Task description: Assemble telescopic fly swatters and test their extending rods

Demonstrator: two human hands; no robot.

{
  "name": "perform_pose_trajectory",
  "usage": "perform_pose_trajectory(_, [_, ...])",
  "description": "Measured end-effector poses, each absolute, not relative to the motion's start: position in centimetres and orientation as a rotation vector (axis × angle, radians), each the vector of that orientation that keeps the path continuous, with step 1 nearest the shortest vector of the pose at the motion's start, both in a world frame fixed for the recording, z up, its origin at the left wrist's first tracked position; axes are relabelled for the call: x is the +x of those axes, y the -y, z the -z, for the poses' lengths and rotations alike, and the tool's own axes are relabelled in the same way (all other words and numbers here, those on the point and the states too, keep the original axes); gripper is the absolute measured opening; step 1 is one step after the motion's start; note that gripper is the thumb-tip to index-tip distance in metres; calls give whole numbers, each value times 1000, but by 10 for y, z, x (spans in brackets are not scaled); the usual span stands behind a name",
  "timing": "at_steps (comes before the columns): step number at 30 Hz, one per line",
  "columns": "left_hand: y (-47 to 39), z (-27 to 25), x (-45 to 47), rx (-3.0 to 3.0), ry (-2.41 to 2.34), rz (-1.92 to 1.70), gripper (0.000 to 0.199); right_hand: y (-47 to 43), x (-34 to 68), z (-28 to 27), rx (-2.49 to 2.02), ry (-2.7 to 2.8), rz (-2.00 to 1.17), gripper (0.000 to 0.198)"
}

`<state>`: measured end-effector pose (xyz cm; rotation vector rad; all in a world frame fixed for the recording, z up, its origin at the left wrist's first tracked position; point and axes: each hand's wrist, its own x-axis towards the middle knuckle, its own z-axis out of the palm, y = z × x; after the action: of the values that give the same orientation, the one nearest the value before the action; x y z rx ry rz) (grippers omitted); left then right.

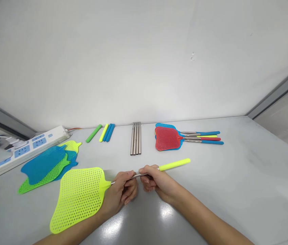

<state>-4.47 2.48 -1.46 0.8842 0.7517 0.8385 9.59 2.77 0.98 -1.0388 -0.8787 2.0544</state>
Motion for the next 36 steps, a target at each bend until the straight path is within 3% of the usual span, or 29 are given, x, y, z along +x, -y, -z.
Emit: perform_pose_trajectory(36, [-29, 13, -44, 803, -743, -941, 41, -50, 128, -5, -1006, 1005, -1981, 36])
